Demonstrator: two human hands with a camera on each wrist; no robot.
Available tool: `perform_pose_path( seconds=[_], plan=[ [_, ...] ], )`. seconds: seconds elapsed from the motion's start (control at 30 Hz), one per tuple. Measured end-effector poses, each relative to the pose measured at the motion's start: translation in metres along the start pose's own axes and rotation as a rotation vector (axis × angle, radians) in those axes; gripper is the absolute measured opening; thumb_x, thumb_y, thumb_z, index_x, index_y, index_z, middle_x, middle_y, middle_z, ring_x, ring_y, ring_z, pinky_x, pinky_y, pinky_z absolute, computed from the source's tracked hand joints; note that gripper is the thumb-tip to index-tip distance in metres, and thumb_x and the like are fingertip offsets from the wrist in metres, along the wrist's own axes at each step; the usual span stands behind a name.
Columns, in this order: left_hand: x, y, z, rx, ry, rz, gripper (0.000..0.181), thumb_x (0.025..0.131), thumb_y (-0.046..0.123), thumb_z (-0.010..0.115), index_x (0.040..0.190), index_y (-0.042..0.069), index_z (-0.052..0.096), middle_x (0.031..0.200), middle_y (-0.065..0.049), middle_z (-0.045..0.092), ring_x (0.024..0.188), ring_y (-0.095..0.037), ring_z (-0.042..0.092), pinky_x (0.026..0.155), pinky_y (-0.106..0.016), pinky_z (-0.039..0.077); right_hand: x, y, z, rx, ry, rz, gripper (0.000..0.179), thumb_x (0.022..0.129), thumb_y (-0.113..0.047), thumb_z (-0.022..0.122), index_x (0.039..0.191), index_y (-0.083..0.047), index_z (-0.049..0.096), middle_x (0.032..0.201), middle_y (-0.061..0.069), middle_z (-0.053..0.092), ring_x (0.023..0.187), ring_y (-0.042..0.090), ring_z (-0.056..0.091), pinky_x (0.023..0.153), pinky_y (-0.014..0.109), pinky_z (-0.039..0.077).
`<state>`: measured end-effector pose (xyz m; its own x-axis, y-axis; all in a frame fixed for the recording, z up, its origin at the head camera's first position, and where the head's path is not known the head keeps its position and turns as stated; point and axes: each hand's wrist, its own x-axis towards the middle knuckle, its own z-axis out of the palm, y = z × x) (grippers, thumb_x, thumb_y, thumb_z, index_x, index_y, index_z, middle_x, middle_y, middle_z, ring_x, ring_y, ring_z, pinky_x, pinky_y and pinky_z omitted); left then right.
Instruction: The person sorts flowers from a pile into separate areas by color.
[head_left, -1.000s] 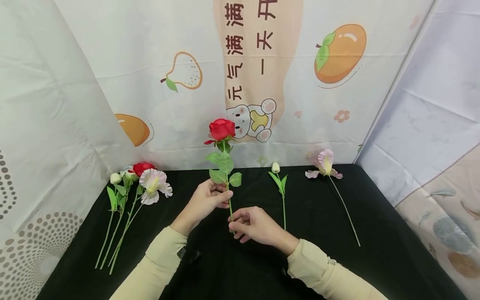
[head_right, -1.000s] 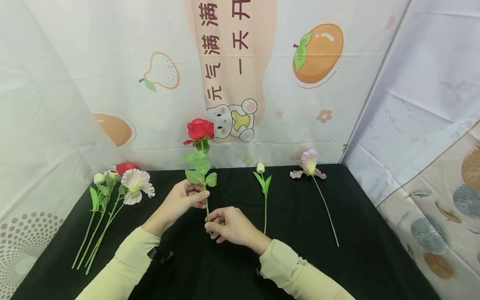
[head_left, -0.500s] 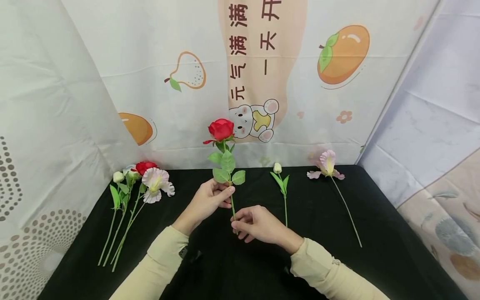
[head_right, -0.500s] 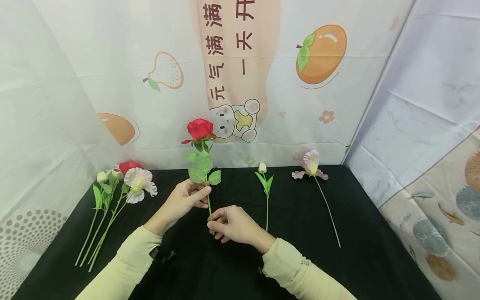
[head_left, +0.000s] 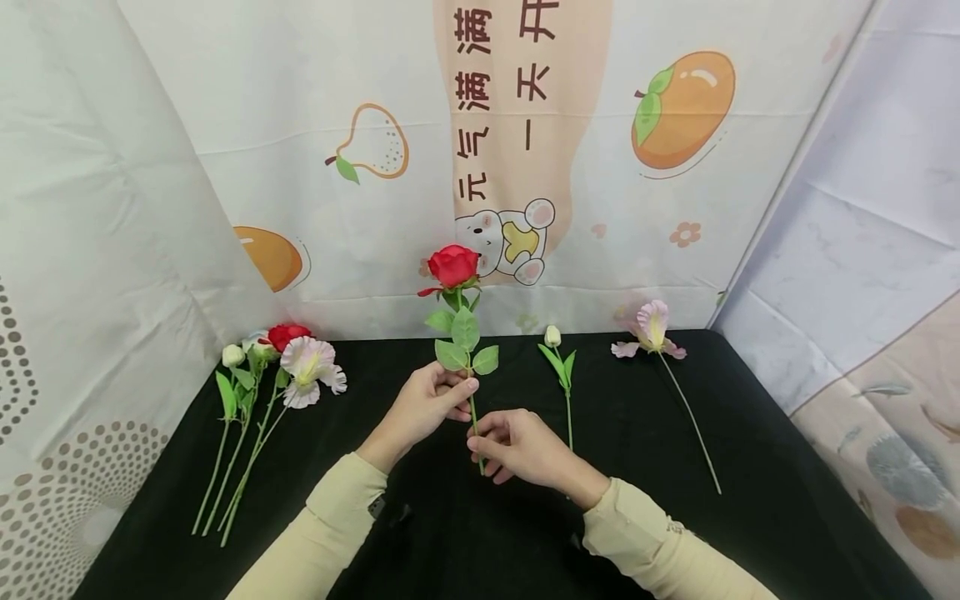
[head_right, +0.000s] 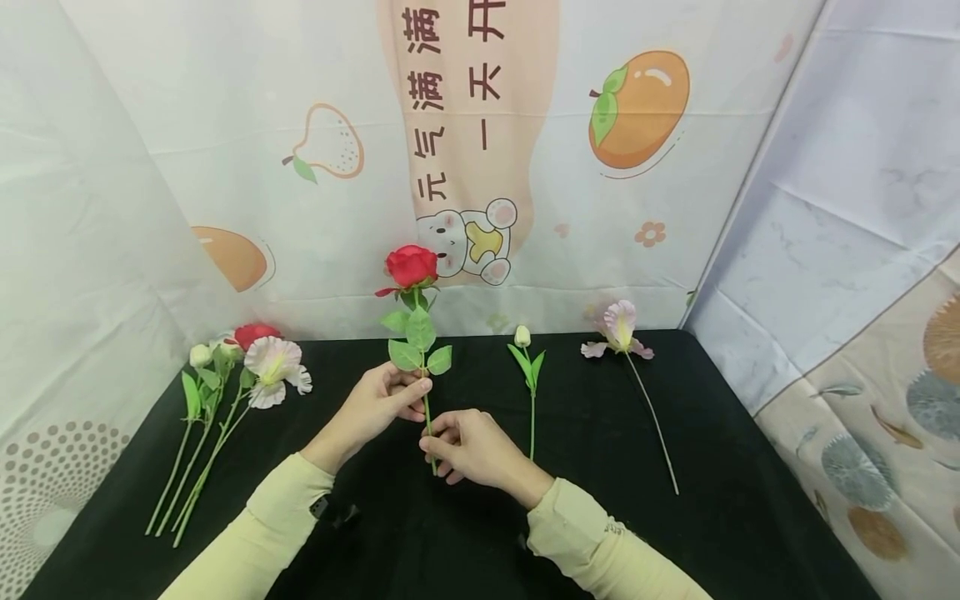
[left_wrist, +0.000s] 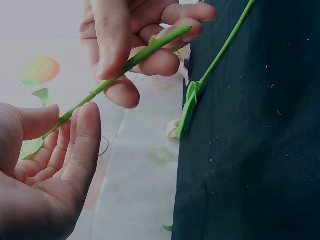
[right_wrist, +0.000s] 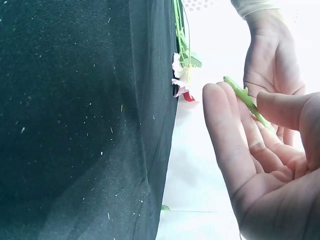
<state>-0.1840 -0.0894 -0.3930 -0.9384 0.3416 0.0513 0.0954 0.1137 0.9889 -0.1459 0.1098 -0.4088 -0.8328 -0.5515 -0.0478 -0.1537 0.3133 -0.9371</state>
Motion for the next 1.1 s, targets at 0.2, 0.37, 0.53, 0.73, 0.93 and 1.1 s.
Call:
perform_pose_path(
  seconds=[0.2,0.37,0.53,0.73,0.93,1.1],
  plan=[
    [0.001,-0.001,0.003,0.017,0.001,0.024,0.026,0.099,0.019,0.069,0.115,-0.001,0.063,0.101,-0.013,0.067,0.075,-0.020,0.069,0.073,-0.036,0.062,0.001,0.003,0.001,0.047,0.003,0.003,0.018,0.102,-0.014,0.064,0.104,0.003,0.069,0.090,0.018,0.073,0.070,0.031,0.072,0.057,0.040,0.061],
    [0.002,-0.001,0.004,0.041,-0.003,0.032,0.027,0.099,0.016,0.069,0.119,-0.001,0.061,0.102,-0.015,0.067,0.077,-0.021,0.070,0.073,-0.036,0.062,0.000,0.002,0.000,0.063,0.003,0.021,0.019,0.102,-0.015,0.064,0.104,0.003,0.068,0.091,0.019,0.073,0.070,0.029,0.072,0.058,0.039,0.062],
    [0.001,0.003,0.005,0.047,-0.007,0.039,0.032,0.099,0.014,0.069,0.122,-0.004,0.057,0.100,-0.014,0.066,0.081,-0.025,0.071,0.075,-0.037,0.062,-0.001,0.002,-0.002,0.078,0.013,0.029,0.021,0.101,-0.015,0.066,0.107,0.005,0.068,0.092,0.021,0.071,0.069,0.028,0.072,0.060,0.039,0.062],
    [0.000,0.001,0.007,0.045,-0.018,0.025,0.035,0.100,0.014,0.068,0.127,-0.004,0.056,0.107,-0.019,0.067,0.090,-0.033,0.070,0.078,-0.038,0.061,-0.005,0.007,-0.004,0.087,0.027,0.054,0.022,0.099,-0.014,0.068,0.110,0.005,0.068,0.094,0.022,0.072,0.068,0.026,0.072,0.060,0.038,0.062],
    [-0.003,-0.002,-0.001,0.076,-0.005,0.045,0.038,0.101,0.014,0.065,0.133,-0.003,0.055,0.113,-0.018,0.067,0.094,-0.030,0.070,0.078,-0.037,0.061,-0.005,0.009,-0.006,0.102,0.037,0.057,0.026,0.097,-0.011,0.070,0.115,0.007,0.065,0.093,0.023,0.072,0.068,0.026,0.071,0.060,0.039,0.062],
    [-0.005,-0.002,-0.013,0.128,0.001,0.057,0.037,0.101,0.015,0.065,0.133,0.000,0.055,0.112,-0.016,0.068,0.096,-0.035,0.069,0.077,-0.037,0.061,-0.003,0.010,-0.011,0.097,0.053,0.073,0.026,0.096,-0.011,0.072,0.114,0.006,0.064,0.090,0.019,0.073,0.070,0.028,0.071,0.060,0.040,0.062]
  ],
)
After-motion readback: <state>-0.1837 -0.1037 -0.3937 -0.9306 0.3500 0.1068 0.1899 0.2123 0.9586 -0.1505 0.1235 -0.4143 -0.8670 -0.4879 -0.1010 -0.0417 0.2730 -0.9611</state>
